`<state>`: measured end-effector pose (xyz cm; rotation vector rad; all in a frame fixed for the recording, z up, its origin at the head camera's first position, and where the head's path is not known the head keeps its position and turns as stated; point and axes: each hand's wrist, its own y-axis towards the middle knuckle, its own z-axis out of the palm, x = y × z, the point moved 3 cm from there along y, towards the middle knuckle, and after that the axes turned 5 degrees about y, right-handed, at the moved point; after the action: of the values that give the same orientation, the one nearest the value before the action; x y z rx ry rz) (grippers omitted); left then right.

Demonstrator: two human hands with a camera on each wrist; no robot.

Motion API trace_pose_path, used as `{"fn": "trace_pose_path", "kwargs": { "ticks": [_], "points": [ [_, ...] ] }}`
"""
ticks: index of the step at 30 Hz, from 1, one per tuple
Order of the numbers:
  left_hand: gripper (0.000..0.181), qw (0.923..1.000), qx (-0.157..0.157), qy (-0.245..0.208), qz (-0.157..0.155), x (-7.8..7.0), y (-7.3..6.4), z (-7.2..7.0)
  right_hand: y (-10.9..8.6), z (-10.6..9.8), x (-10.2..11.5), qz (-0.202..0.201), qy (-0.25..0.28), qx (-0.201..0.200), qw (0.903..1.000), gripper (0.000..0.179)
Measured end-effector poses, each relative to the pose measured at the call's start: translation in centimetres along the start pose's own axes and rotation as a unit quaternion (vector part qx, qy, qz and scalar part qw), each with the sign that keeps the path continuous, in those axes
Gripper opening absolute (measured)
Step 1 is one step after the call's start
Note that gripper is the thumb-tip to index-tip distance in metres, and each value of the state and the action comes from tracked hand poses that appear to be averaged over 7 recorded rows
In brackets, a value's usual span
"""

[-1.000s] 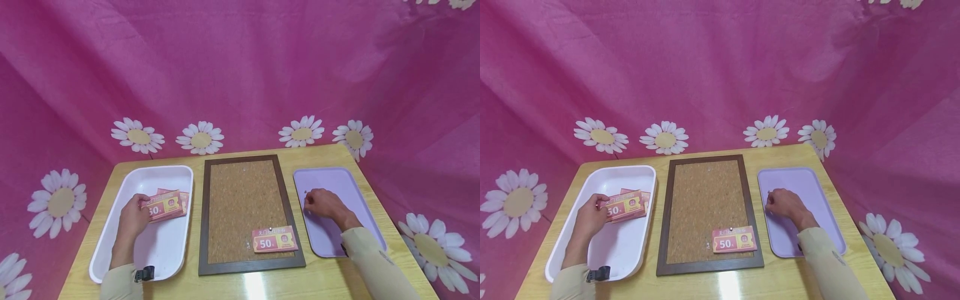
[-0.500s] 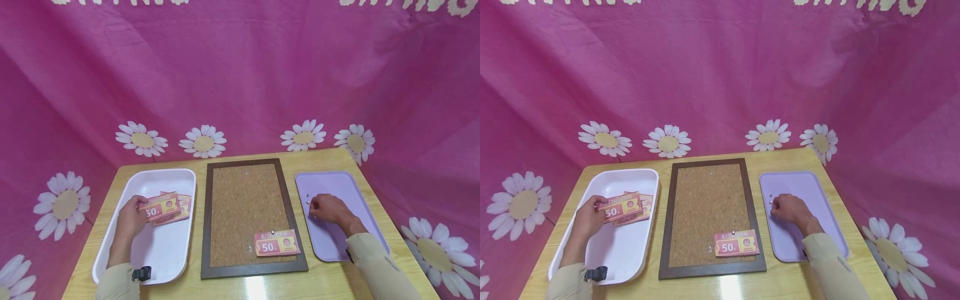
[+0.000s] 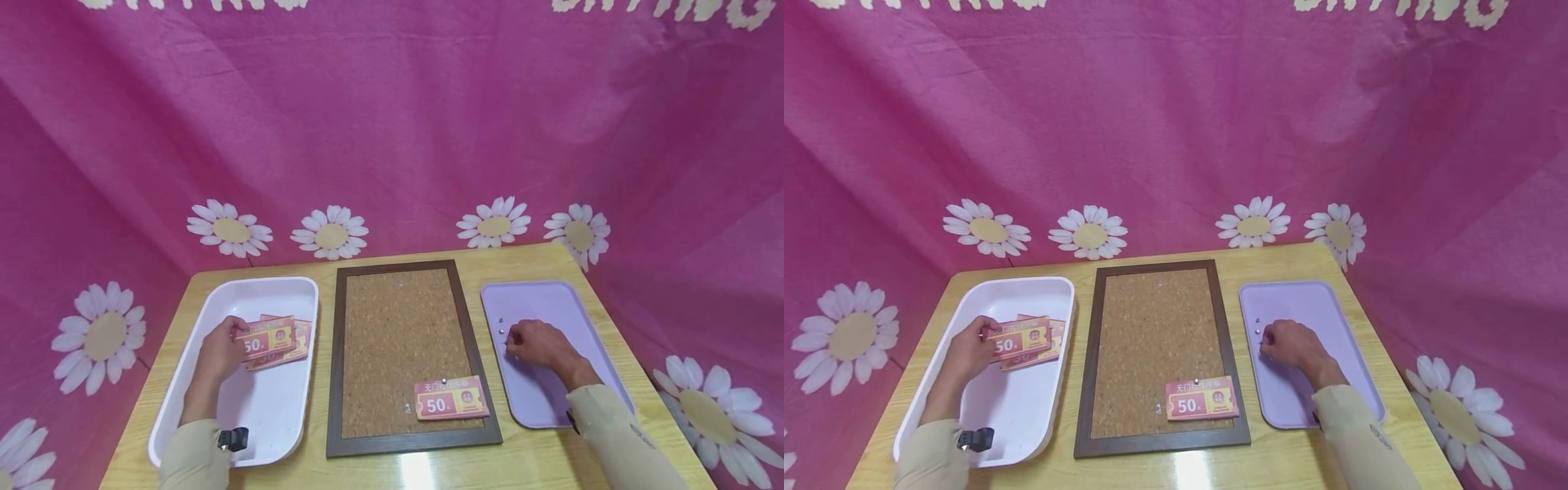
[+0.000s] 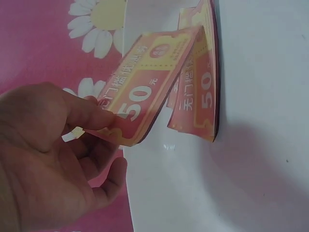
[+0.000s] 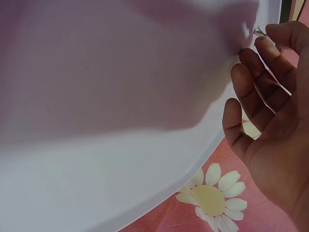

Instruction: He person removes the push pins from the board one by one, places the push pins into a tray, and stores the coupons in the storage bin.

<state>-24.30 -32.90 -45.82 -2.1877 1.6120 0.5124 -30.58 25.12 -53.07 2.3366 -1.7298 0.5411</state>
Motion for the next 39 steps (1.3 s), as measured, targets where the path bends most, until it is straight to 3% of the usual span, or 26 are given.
{"fn": "trace_pose_path", "kwargs": {
  "ticks": [9, 20, 25, 32, 39],
  "points": [
    [0.035, 0.9994, 0.033, 0.014, 0.005, -0.3, 0.3, 0.7, -0.1, -0.1, -0.4, 0.000, -0.005, 0.000, 1.0000, 0.008],
    [0.042, 0.9978, 0.049, 0.039, 0.023, -0.3, 0.2, 1.4, -0.7, 0.1, -0.8, 0.000, -0.010, -0.009, 0.9999, 0.008],
    [0.041, 0.9978, 0.043, 0.041, 0.029, -0.1, 0.0, 1.5, -0.9, 0.1, -0.7, 0.005, -0.007, -0.008, 0.9999, 0.006],
    [0.041, 0.9987, 0.037, 0.034, -0.001, -0.4, -0.4, 1.5, -1.2, 0.1, -0.5, 0.009, -0.001, -0.008, 0.9999, 0.008],
    [0.046, 0.9980, 0.017, 0.043, 0.044, -2.2, -1.9, 1.3, -1.7, 0.5, 0.4, -0.012, 0.008, -0.057, 0.9983, 0.009]
  ]
}}
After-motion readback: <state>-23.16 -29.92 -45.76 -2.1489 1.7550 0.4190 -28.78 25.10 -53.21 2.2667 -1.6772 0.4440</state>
